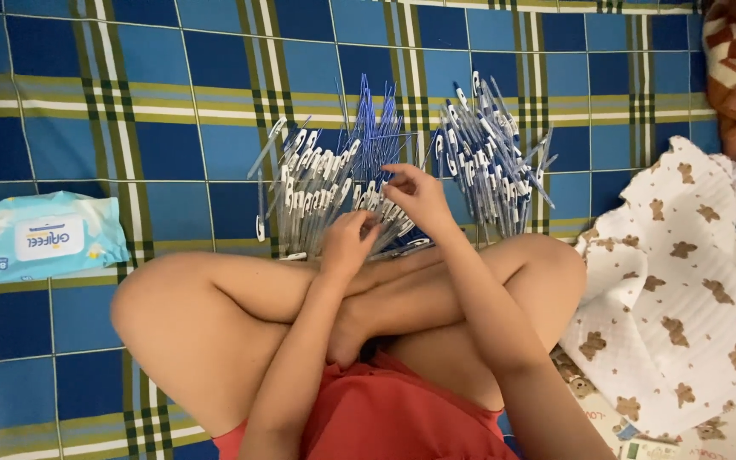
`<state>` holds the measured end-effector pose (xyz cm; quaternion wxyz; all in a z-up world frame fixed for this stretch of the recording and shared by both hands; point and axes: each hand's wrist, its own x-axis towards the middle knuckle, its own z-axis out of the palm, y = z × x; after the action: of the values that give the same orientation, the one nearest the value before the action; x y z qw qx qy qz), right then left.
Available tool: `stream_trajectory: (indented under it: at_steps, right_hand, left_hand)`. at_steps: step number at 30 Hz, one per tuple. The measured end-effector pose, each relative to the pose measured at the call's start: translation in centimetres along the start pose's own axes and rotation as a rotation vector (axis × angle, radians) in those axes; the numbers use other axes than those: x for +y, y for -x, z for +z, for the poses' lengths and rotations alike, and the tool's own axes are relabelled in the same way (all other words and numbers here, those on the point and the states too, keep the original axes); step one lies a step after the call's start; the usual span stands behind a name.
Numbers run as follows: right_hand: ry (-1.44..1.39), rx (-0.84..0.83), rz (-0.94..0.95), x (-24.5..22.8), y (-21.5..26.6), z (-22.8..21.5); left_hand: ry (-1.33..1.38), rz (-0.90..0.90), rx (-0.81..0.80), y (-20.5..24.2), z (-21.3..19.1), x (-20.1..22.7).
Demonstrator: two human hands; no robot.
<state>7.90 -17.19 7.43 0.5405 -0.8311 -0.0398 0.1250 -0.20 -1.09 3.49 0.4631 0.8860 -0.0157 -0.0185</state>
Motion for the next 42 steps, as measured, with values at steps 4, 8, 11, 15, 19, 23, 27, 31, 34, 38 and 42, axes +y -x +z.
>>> stream_trajectory:
  at_steps: [4,8,11,15,19,23,27,31,34,38,42]
  right_hand:
    - [-0.054,-0.077,-0.022,-0.5,-0.1,-1.1]
    - [0.292,0.076,0.031,1.9,-2.2,-5.5]
    - [0.629,0.216,0.162,8.2,-5.3,-10.6]
    - [0.791,0.338,0.316,9.2,-6.3,-13.1]
    - [0.781,0.401,0.186,6.4,-7.6,-9.3]
    - [0.402,0.271,0.033,5.1,-9.7,-3.0]
    - [0.448,0.176,0.167,5.5,-12.3,0.7]
    - [0.414,0.23,0.191,6.5,-13.5,1.9]
    - [0.268,0.181,0.225,6.7,-13.7,1.5]
    - [-0.006,0.099,0.37,5.2,-12.4,0.3]
    - [-0.164,-0.017,0.329,2.1,-8.9,-0.9]
  left_hand:
    - [-0.028,0.028,-0.031,0.1,0.4,0.2]
    - [-0.124,-0.007,-0.007,0.0,1.3,-0.7]
    - [-0.195,-0.068,0.017,0.1,1.5,-1.5]
    - [-0.278,-0.104,0.03,0.0,2.2,-1.9]
    - [-0.287,-0.123,0.036,-0.2,2.2,-2.1]
    - [-0.209,-0.211,-0.011,-0.7,2.4,-2.3]
    - [-0.154,-0.291,-0.038,-1.0,2.7,-3.0]
    - [-0.113,-0.34,-0.05,-1.0,2.7,-3.0]
    - [0.004,-0.332,0.002,-0.9,2.3,-2.5]
    - [-0.044,-0.354,-0.029,-1.1,1.4,-1.4]
    - [-0.057,-0.333,-0.017,-0.9,1.0,-0.9]
